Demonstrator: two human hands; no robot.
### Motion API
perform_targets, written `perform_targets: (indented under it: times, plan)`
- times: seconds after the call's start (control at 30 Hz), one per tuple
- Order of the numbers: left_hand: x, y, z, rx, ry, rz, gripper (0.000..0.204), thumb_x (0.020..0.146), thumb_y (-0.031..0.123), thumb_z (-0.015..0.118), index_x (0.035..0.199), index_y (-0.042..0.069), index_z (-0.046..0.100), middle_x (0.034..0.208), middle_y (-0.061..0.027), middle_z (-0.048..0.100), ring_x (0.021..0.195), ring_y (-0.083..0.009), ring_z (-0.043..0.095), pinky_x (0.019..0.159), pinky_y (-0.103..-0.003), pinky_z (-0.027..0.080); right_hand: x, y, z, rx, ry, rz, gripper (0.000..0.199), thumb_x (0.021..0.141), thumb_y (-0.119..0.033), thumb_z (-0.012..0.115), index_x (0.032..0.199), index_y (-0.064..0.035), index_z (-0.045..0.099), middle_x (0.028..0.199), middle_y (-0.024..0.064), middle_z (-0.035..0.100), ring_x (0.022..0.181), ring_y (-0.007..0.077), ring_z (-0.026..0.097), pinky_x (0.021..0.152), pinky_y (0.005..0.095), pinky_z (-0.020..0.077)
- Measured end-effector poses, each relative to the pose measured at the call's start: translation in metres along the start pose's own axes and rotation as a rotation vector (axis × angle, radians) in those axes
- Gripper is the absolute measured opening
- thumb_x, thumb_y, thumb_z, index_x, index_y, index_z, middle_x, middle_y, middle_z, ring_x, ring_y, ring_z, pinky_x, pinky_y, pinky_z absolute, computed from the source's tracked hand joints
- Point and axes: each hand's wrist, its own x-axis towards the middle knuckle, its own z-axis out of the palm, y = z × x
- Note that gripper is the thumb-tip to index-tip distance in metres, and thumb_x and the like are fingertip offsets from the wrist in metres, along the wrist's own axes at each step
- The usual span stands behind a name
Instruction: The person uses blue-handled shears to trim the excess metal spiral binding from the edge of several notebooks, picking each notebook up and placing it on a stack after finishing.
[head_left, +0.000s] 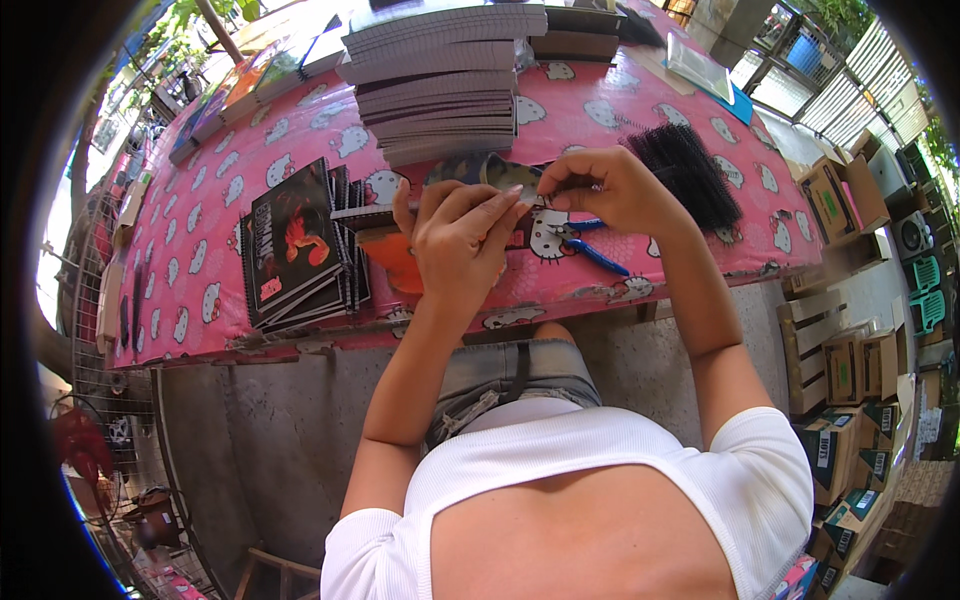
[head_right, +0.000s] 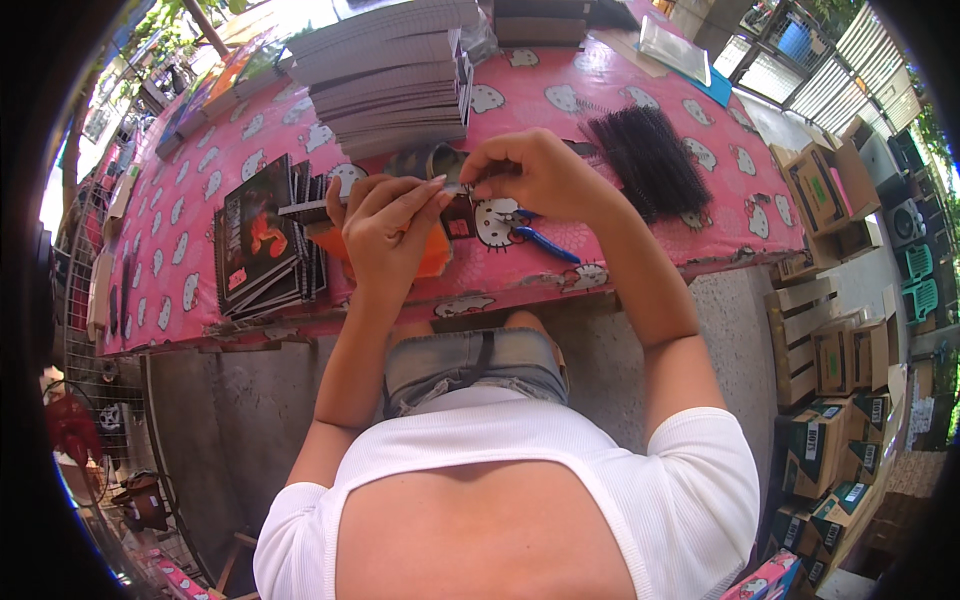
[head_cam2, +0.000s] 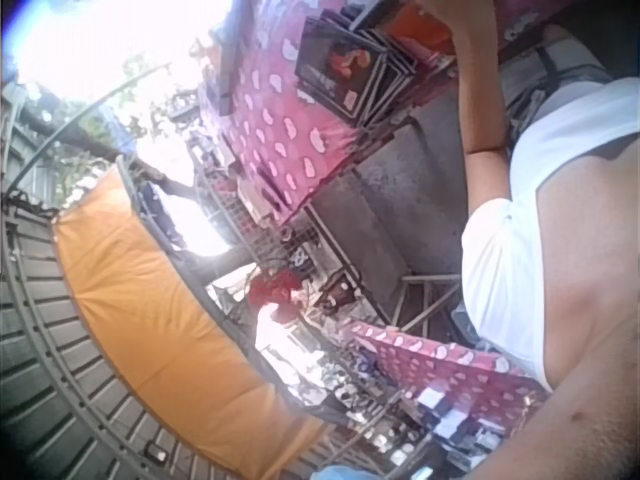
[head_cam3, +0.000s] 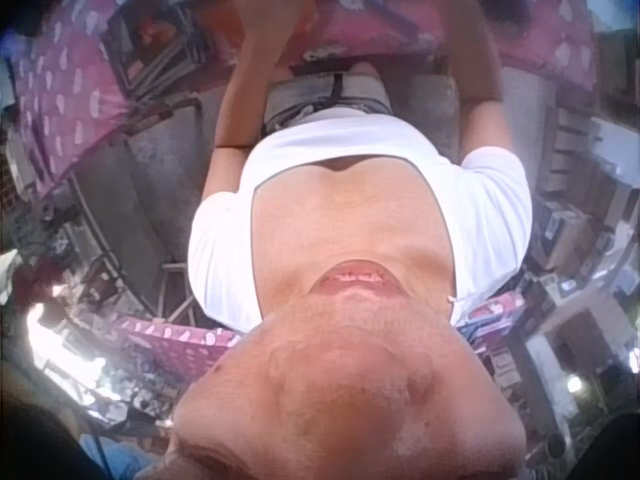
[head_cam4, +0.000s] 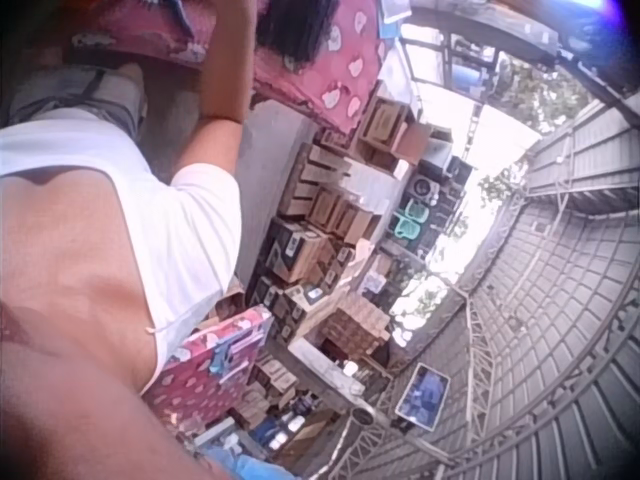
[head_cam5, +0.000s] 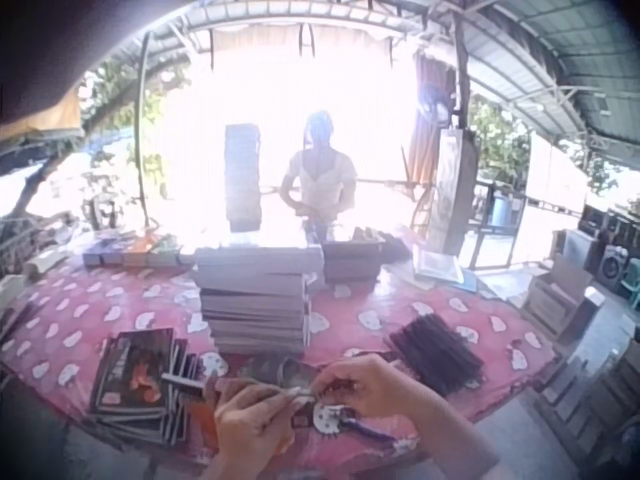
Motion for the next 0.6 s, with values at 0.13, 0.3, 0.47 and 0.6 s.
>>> perform_targets:
  times: [0.13,0.3,0.47,0.6]
  plan:
    - [-0.006,-0.001,0.002,-0.020,0.012,-0.028,0.015,0.071,0.023,0.077,0.084,0.016,0.074,0.080,0.0039,0.067,0.081,-0.0156,0.058,0.096,-0.039,0.031,-0.003,-0.003,-0.002,-0.091,-0.072,0.024,0.016,0.079,0.005,0.065,0.094,0.0009,0.064,0.086,0.0020,0.065,0.078,0.0071,0.059,0.070,0.0227,0.0483]
    - [-0.004,-0.005,0.006,-0.046,0.025,-0.066,0.017,0.071,0.027,0.076,0.082,0.015,0.073,0.080,0.0025,0.066,0.081,-0.0168,0.058,0.095,-0.041,0.031,-0.011,-0.010,0.009,-0.342,0.051,-0.134,0.017,0.079,0.002,0.066,0.095,0.0002,0.064,0.083,0.0042,0.065,0.072,0.0093,0.057,0.065,0.0245,0.0466]
    - [0.007,-0.007,-0.001,0.028,-0.052,-0.105,0.020,0.071,0.031,0.075,0.084,0.015,0.073,0.083,0.0005,0.067,0.087,-0.0193,0.058,0.098,-0.043,0.026,-0.008,-0.002,0.021,-0.048,0.068,0.152,0.016,0.078,-0.002,0.068,0.092,0.0002,0.062,0.080,0.0058,0.062,0.070,0.0134,0.057,0.064,0.0262,0.0460]
    - [0.006,-0.013,-0.006,0.116,-0.101,-0.135,0.024,0.066,0.032,0.078,0.082,0.015,0.072,0.082,0.0008,0.066,0.090,-0.0195,0.057,0.099,-0.046,0.023,-0.010,0.003,0.028,-0.435,0.310,-0.208,0.017,0.080,-0.012,0.067,0.092,-0.0020,0.060,0.085,0.0078,0.060,0.073,0.0225,0.060,0.063,0.0323,0.0470]
